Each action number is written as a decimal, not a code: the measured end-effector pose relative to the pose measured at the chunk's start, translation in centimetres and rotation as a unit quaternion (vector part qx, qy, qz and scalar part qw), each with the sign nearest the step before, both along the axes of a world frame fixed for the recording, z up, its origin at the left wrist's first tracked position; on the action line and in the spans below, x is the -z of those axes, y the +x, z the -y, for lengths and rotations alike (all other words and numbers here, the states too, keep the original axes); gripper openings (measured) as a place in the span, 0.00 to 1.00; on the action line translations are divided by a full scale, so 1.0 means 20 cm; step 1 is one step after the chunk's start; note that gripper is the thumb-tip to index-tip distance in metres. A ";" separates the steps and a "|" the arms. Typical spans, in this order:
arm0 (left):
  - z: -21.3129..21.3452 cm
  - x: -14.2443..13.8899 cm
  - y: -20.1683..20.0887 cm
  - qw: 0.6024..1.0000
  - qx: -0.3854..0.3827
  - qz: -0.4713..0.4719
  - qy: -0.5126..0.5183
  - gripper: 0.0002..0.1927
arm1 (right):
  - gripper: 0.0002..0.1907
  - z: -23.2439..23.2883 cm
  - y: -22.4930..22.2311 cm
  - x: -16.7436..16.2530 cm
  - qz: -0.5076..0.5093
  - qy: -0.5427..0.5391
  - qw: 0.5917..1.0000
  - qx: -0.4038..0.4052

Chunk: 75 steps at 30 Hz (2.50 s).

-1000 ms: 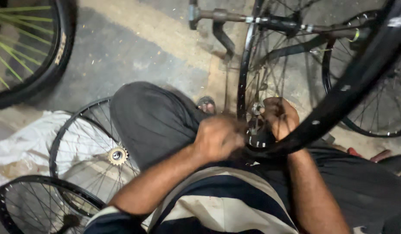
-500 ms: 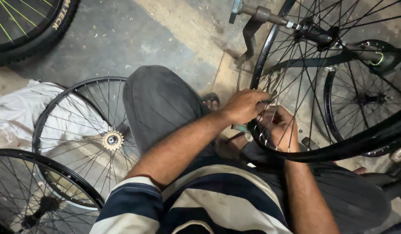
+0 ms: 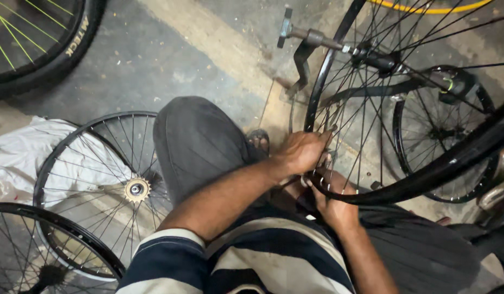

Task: The person sits on the floor in front of a bicycle wheel mounted in a truing stand and uses a spoke wrench to turn spoke nipples at the rim, working around the rim to adjust spoke tension and true the wheel. They rotate the wheel between adjustments and continue tightening spokes around the rim.

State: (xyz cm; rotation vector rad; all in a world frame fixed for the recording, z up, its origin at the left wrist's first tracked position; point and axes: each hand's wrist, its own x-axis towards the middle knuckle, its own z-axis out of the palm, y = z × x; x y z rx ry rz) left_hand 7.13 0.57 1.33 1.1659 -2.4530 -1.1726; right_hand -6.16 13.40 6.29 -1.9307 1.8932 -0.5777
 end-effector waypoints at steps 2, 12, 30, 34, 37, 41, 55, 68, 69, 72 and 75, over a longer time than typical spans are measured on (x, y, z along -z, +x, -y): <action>-0.02 -0.02 0.02 0.996 -0.009 -0.077 -0.051 0.21 | 0.11 0.01 0.04 -0.06 -0.024 -0.058 0.997 -0.040; 0.03 -0.08 0.14 0.828 0.200 -0.364 0.377 0.20 | 0.07 -0.11 -0.07 -0.45 0.023 -0.052 0.998 0.010; 0.00 -0.20 0.16 0.668 0.214 -0.450 0.553 0.26 | 0.06 -0.13 0.00 -0.57 0.061 -0.103 0.990 0.076; -0.01 -0.18 0.15 0.741 0.193 -0.419 0.488 0.23 | 0.09 -0.10 -0.11 -0.53 0.107 0.059 0.987 0.105; 0.00 -0.19 0.15 0.914 0.129 -0.315 0.219 0.19 | 0.07 -0.03 -0.20 -0.39 0.183 0.121 0.974 0.057; -0.02 -0.24 0.14 0.996 0.043 -0.065 0.034 0.22 | 0.16 0.11 -0.24 -0.12 0.084 0.119 0.988 0.052; 0.15 0.09 0.08 0.973 -0.114 -0.201 0.015 0.11 | 0.21 0.22 -0.16 0.01 0.346 0.241 0.905 0.060; 0.08 0.05 0.09 0.967 -0.123 -0.222 -0.012 0.11 | 0.22 0.27 -0.14 0.25 0.472 0.197 0.853 0.104; 0.07 0.04 0.09 0.965 -0.125 -0.229 -0.018 0.11 | 0.22 0.27 -0.13 0.25 0.476 0.203 0.849 0.108; 0.06 0.02 0.11 0.970 -0.117 -0.214 -0.013 0.10 | 0.20 0.27 -0.13 0.22 0.435 0.226 0.862 0.131; 0.07 0.01 0.13 0.988 -0.059 -0.141 0.014 0.12 | 0.17 0.26 -0.15 0.17 0.354 0.243 0.891 0.148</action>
